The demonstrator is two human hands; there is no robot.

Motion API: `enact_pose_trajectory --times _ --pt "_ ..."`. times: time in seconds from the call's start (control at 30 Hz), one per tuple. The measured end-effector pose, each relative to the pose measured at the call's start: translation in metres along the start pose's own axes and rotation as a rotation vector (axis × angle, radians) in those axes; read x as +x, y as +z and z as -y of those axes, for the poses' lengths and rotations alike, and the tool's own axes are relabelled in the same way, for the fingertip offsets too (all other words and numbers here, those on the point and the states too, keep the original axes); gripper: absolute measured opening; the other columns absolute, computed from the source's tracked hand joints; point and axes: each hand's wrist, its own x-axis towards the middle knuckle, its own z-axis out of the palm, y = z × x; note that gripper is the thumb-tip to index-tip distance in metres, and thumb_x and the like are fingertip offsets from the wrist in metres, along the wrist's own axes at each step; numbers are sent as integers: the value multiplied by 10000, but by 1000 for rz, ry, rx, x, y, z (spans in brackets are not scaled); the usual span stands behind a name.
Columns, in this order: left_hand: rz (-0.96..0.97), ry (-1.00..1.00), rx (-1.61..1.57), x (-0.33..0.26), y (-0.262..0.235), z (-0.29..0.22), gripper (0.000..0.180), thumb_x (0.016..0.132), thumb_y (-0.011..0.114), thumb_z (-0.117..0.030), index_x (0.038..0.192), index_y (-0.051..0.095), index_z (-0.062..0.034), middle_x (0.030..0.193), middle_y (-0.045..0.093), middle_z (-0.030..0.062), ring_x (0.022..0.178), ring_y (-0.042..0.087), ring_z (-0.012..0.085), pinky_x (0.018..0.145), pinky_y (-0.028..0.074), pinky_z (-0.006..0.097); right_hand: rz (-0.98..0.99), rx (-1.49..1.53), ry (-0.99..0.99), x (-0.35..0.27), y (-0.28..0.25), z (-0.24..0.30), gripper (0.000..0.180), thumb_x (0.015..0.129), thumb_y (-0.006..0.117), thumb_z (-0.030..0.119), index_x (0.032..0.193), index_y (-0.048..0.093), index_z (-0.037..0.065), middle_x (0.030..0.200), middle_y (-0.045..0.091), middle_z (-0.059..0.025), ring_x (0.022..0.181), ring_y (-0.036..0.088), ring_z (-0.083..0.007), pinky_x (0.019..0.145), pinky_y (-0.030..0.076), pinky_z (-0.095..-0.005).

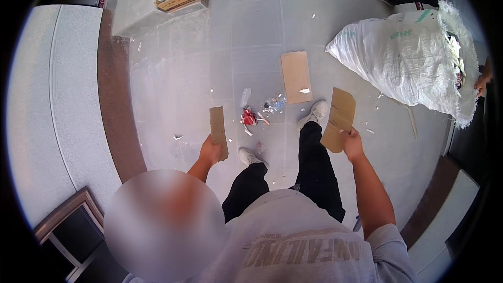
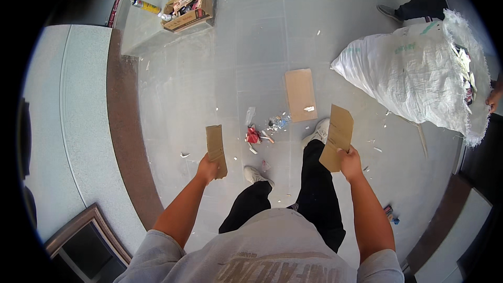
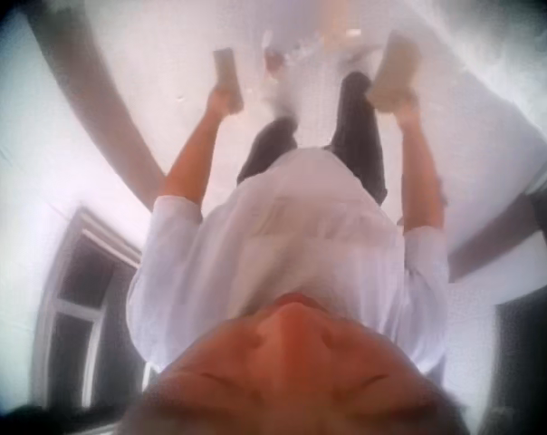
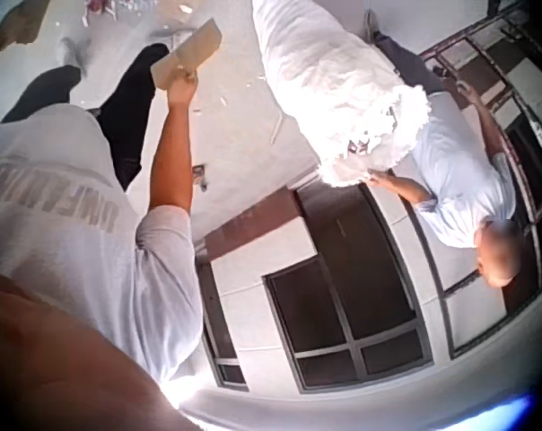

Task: The person gathers scattered debris including cardboard, plastic, and foam pieces from the floor using two flat cardboard pieces as makeshift scoops. They repeatedly scoop debris into a large white sack held by another person, then continue to collect remaining fragments until the floor is mostly clear.

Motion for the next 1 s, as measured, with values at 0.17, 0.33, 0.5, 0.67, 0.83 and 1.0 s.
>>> enact_pose_trajectory --times 0.17,0.33,0.5,0.67,0.83,1.0 --pt "-32 -208 -147 45 58 164 575 848 518 -121 1416 535 -29 1241 699 203 1118 700 358 945 559 418 36 -556 -16 102 107 -144 416 941 553 165 1324 632 21 1127 730 -227 1049 702 -357 918 543 -427" --pt "-94 -340 -323 161 158 275 583 857 539 -116 1431 506 -18 1210 697 222 1092 705 372 924 568 423 162 -843 -62 215 237 -224 470 944 520 161 1399 570 53 1131 709 -293 1083 685 -431 939 543 -497" --pt "-322 -444 -217 300 272 366 678 860 571 -123 1510 422 -2 1162 703 247 1060 706 396 963 552 472 60 -1175 -139 327 335 -285 634 940 571 165 1550 406 120 1357 589 -260 1187 637 -448 994 531 -524" --pt "-320 -477 27 345 331 319 868 864 593 -197 1629 225 -20 1301 614 292 1168 641 457 1036 504 507 -88 -1326 -244 345 364 -323 694 944 574 182 1600 348 156 1372 569 -239 1169 611 -490 1004 526 -545" --pt "-239 -254 -5 360 350 270 928 860 627 -255 1651 182 -58 1354 573 298 1205 610 473 1050 491 509 52 -1296 -269 319 391 -340 733 925 589 199 1614 343 155 1368 573 -237 1167 605 -493 998 530 -543" --pt "-161 -115 -62 376 366 222 923 852 646 -265 1652 219 -90 1375 577 286 1231 605 461 1068 482 500 235 -1039 -170 297 415 -345 715 905 594 206 1590 401 139 1299 630 -259 1145 642 -467 989 533 -521"
